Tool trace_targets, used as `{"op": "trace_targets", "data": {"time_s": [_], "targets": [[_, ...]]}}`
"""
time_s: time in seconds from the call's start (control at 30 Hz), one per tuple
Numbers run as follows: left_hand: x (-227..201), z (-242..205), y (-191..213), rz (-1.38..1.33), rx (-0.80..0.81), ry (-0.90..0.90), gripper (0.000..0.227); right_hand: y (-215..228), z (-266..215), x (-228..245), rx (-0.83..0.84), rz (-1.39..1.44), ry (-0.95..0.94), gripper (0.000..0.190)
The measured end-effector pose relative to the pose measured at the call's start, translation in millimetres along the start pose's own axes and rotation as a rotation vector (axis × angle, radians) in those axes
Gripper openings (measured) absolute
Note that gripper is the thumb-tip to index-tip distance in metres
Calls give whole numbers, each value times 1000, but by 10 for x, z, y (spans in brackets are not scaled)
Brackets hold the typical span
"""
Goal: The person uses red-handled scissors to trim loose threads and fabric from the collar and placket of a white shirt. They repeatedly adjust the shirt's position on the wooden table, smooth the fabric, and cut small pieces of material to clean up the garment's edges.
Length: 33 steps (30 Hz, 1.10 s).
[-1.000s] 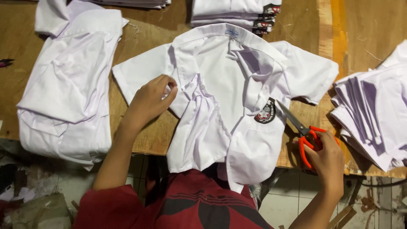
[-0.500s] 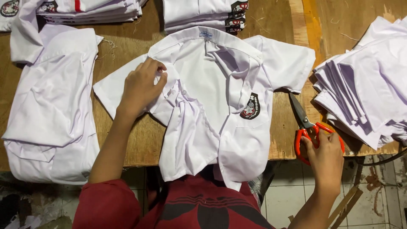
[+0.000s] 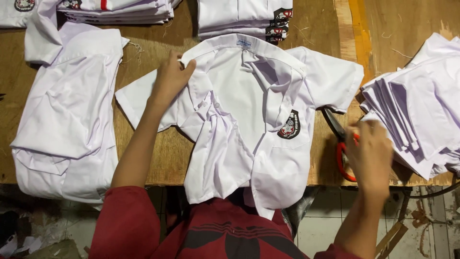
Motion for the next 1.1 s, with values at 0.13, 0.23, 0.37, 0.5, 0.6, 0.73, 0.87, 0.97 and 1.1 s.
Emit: {"op": "trace_targets", "data": {"time_s": [0.13,0.23,0.37,0.5,0.6,0.73,0.87,0.97,1.1], "targets": [[-394,-168,-35,-246,77,1,41,-83,717,725,236,655,76,31],[-577,-183,-210,-564,110,29,37,-576,1255,820,281,756,76,56],[-810,46,-487,-727,103,-344,32,-502,1672,1044,-66,941,228,25],[-1089,-134,-764,-706,416,-399,41,-768,1668,1721,3,956,388,16],[-1015,-42,-802,-187,469,-442,45,-865,1507,2041,48,714,376,24],[-1003,81,-718,87,357,-657,42,-1221,1555,1904,105,598,305,33],[-962,130,-662,237,127,-734,22,-992,1467,1840,151,956,358,28],[-954,217,-799,95,79,-900,23,-1044,1526,1720,131,1193,255,41],[-1024,155,-872,25,-32,-1052,25,-1046,1496,1544,174,1822,-216,27]]}}
Point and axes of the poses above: each hand's wrist, its own z-axis towards the middle knuckle, its own y-axis out of the back of the hand, x = y × z, the point moved 9 cm from there along z, towards the middle knuckle, and after that the axes turned 8 degrees about x, right-handed, at the moved point
